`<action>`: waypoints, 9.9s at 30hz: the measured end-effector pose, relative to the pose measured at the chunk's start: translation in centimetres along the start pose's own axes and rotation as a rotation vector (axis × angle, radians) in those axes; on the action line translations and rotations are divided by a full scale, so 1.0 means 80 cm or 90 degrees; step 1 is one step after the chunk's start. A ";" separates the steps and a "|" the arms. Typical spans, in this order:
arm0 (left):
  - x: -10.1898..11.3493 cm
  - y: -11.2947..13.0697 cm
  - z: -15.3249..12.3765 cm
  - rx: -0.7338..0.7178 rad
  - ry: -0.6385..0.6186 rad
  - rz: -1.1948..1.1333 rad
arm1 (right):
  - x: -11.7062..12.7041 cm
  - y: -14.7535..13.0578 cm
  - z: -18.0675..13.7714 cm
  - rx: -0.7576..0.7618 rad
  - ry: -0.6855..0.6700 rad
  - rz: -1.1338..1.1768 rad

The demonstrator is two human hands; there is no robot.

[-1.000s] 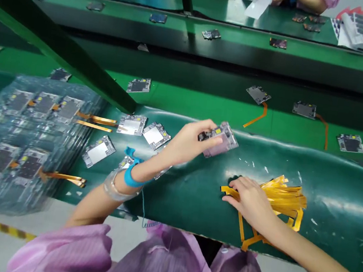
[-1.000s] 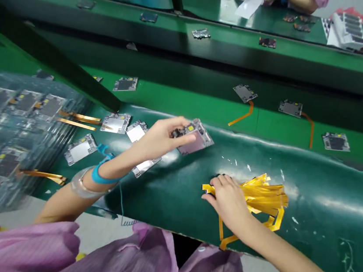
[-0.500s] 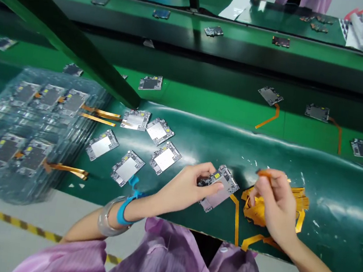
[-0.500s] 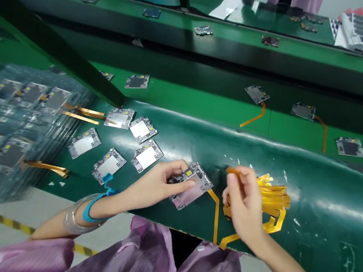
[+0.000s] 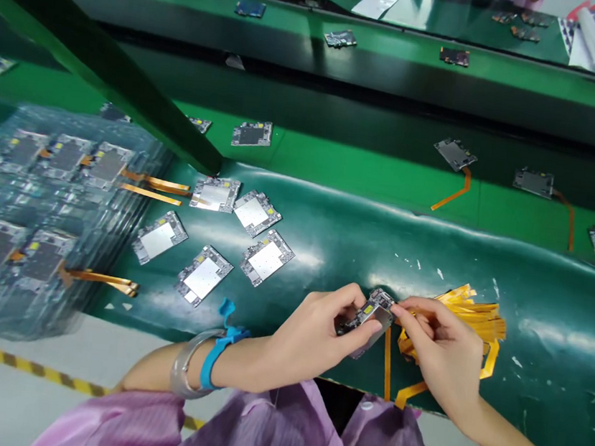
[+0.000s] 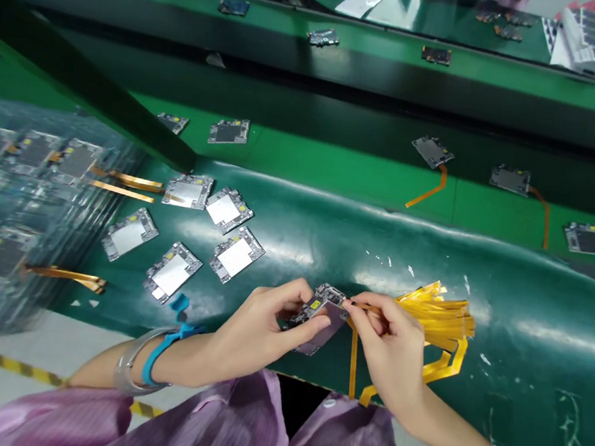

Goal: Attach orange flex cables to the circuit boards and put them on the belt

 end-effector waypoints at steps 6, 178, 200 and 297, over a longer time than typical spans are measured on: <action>-0.007 -0.005 -0.002 0.025 -0.017 0.023 | 0.004 -0.005 -0.008 0.040 0.024 -0.053; 0.002 -0.035 0.026 0.101 -0.091 -0.141 | -0.007 -0.007 -0.027 0.050 -0.245 -0.042; -0.021 -0.009 0.005 0.105 -0.252 -0.043 | -0.026 0.016 -0.026 -0.161 -0.286 0.136; 0.125 0.003 0.272 -0.110 0.155 0.422 | 0.028 0.003 0.265 -0.107 -0.065 0.196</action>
Point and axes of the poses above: each hand's wrist, its own z-axis towards the middle knuckle, its own x-axis out of the back of the hand, y = z × x, the point moved 10 cm from there along z, towards the middle knuckle, and after that the axes turned 3 degrees about z, right-handed, at the moved point
